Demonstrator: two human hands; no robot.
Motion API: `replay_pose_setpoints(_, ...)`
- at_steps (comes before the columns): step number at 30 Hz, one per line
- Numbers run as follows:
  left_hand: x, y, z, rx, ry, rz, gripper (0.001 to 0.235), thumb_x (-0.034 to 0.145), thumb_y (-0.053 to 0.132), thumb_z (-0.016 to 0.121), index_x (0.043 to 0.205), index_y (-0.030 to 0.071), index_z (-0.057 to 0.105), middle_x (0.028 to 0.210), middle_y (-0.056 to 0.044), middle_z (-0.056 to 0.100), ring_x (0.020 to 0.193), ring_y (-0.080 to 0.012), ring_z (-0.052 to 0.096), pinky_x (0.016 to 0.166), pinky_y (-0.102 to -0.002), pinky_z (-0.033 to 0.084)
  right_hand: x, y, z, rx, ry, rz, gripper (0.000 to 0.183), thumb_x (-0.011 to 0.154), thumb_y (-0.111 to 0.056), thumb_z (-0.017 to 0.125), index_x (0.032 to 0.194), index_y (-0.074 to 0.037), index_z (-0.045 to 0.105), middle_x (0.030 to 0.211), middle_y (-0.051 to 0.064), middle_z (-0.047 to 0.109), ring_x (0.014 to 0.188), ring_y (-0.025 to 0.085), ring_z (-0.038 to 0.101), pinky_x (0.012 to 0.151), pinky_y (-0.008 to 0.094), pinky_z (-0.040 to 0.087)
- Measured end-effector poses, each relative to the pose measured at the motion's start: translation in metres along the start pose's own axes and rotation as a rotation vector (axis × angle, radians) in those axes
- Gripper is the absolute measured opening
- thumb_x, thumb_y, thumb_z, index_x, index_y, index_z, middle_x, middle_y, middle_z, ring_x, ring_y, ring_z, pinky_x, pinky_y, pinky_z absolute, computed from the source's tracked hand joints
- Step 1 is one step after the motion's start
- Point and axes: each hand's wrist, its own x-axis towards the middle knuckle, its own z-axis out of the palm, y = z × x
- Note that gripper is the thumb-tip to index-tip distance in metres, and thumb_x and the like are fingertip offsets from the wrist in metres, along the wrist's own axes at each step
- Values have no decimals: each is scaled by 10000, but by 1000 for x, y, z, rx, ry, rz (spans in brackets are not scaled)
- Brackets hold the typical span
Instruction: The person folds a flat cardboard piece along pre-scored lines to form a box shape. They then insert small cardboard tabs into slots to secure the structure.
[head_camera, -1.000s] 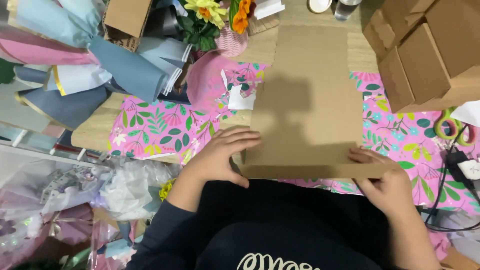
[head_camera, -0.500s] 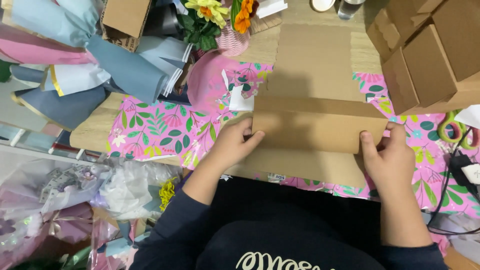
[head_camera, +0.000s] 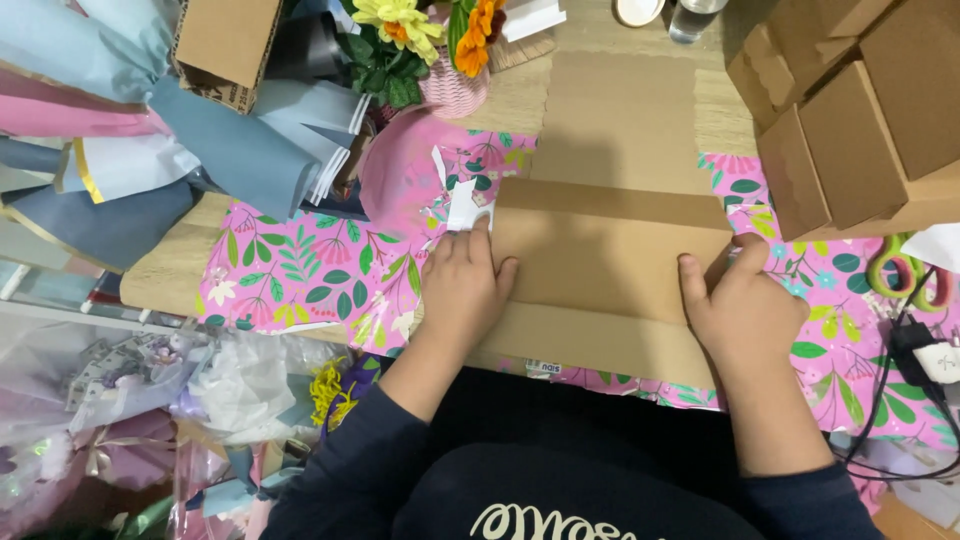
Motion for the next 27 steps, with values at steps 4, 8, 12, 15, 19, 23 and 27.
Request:
replay_pose_setpoints(4,8,9,-18,-27,-8,173,654,839,255,709,1455,189,501,1445,-137,508,1226,-353,580,897,-516,502,-2,6,22,-67,252,-116,750,943,-650,589,1378,-43,514,1020,143,733,802,417,723,592,585,481)
replay_pose_setpoints(8,10,15,-10,-148,-123,409,218,967,228,587,1140,286,706,1407,26,563,1338,-214,528,941,-505,461,-8,-5,32,-183,347,-341,415,986,-521,612,1139,-136,589,886,79,711,798,308,724,583,485,524)
replay_pose_setpoints(12,3,32,15,37,-183,320,272,938,412,621,1112,230,723,1185,-37,629,1127,-281,633,870,-550,564,-21,-42,42,-31,179,-541,350,950,-446,565,1157,-183,669,1024,90,739,989,339,731,759,550,582)
replay_pose_setpoints(15,-1,48,24,109,-50,290,376,831,490,682,1016,163,678,1119,-79,611,1073,-309,639,835,-512,549,-31,-57,42,-79,262,-567,348,925,-458,592,1167,-238,710,1081,26,690,1067,252,679,823,480,608)
replay_pose_setpoints(19,4,62,-2,87,-96,249,389,849,482,667,979,118,622,1160,-133,562,1090,-347,572,812,-495,492,-52,-76,12,-8,107,-607,718,919,-563,460,1487,-131,536,1303,106,553,1203,322,552,919,567,568)
replay_pose_setpoints(23,17,61,-24,-157,-596,182,669,1015,374,525,1569,80,294,1612,-176,224,1520,-384,125,1072,-665,244,-48,-76,-7,15,-493,-661,926,984,-634,324,1639,-36,58,1745,142,-37,1600,309,-64,1155,738,159)
replay_pose_setpoints(27,28,55,-29,-147,-808,209,704,1059,397,359,1639,67,134,1726,-128,28,1592,-340,-56,1171,-761,73,-48,-72,-21,-54,-551,-650,967,962,-685,376,1648,-105,16,1753,70,-85,1604,253,-94,1171,737,148)
